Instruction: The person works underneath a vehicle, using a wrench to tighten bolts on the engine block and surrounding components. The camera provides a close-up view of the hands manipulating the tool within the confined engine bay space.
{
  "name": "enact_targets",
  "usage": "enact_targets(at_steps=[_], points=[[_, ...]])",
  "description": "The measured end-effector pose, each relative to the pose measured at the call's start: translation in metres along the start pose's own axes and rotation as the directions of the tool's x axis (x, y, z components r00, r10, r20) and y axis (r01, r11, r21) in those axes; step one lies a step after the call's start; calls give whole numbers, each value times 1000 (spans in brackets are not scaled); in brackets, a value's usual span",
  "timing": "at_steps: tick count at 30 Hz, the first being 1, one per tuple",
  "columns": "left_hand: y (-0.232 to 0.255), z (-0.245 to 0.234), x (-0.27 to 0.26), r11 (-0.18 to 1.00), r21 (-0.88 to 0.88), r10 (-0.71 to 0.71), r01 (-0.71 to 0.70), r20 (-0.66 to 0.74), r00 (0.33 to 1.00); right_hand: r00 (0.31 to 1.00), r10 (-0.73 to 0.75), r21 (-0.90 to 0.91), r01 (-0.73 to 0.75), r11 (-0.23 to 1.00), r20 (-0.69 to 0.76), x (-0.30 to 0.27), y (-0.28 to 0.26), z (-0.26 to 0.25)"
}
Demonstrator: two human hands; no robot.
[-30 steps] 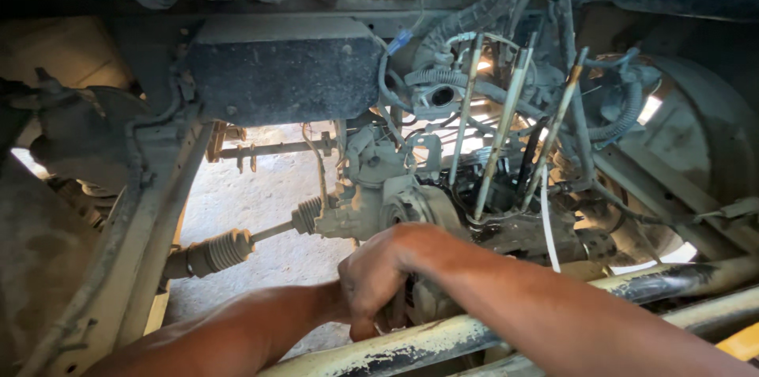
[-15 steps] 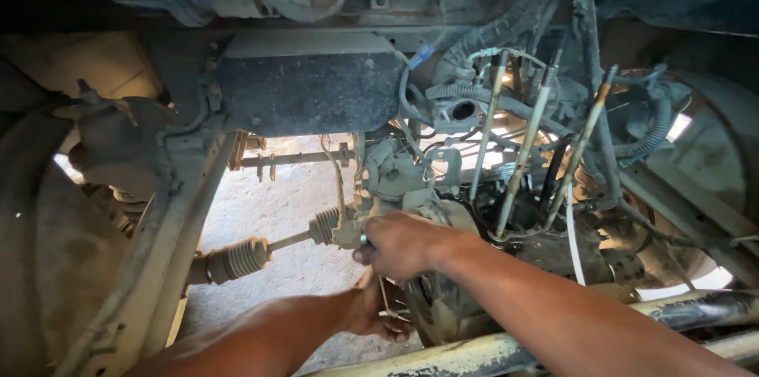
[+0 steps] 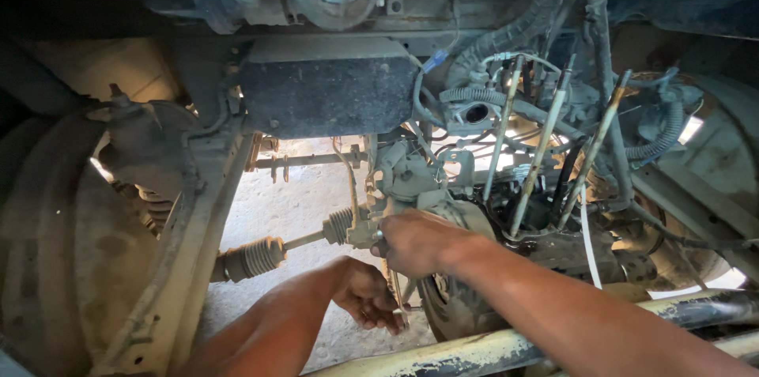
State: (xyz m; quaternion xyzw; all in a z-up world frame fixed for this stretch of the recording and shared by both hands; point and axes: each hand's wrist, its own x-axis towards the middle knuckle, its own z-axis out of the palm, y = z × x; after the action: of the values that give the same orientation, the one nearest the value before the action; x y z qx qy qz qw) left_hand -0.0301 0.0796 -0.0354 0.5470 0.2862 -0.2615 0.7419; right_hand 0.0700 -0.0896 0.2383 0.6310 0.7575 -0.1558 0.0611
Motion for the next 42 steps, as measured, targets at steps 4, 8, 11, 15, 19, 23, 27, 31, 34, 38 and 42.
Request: enact_targets(at_steps=[4, 8, 11, 15, 19, 23, 27, 31, 34, 38, 42], points=[[1, 4, 8, 977, 208, 54, -39, -66, 996, 995, 44, -32, -42, 999, 92, -4, -10, -3], [0, 13, 4, 946, 306, 163, -109, -157, 974, 974, 69, 2, -71, 997, 216, -16, -14, -5], [5, 24, -6, 964, 250, 143, -87, -218, 966, 985, 52, 20, -56, 998, 166, -12, -13, -4], [13, 29, -11, 979, 198, 107, -52, -277, 955, 984, 131, 70, -140, 988, 119, -4, -11, -1], [13, 23, -7, 970, 234, 91, -62, -116, 989, 999, -17, -209, 10, 978, -30, 6, -8, 11], [14, 21, -7, 938, 346, 58, -9, -131, 990, 989, -99, -264, 66, 962, -114, 16, 2, 27], [9, 18, -2, 942, 333, 79, -34, -122, 989, 990, -83, -258, 51, 965, -115, 37, 13, 44], [-1, 15, 3, 945, 317, 137, -82, -157, 978, 896, -332, -344, 224, 912, -295, 62, 28, 63], [-3, 10, 12, 956, 287, 117, -69, -155, 981, 878, -362, -397, 225, 890, -314, 71, 27, 72], [-3, 12, 13, 951, 297, 138, -84, -166, 976, 957, -174, -388, 72, 919, -233, 68, 14, 57], [-5, 12, 10, 957, 278, 133, -84, -161, 978, 967, -153, -415, 55, 908, -205, 60, 1, 52]])
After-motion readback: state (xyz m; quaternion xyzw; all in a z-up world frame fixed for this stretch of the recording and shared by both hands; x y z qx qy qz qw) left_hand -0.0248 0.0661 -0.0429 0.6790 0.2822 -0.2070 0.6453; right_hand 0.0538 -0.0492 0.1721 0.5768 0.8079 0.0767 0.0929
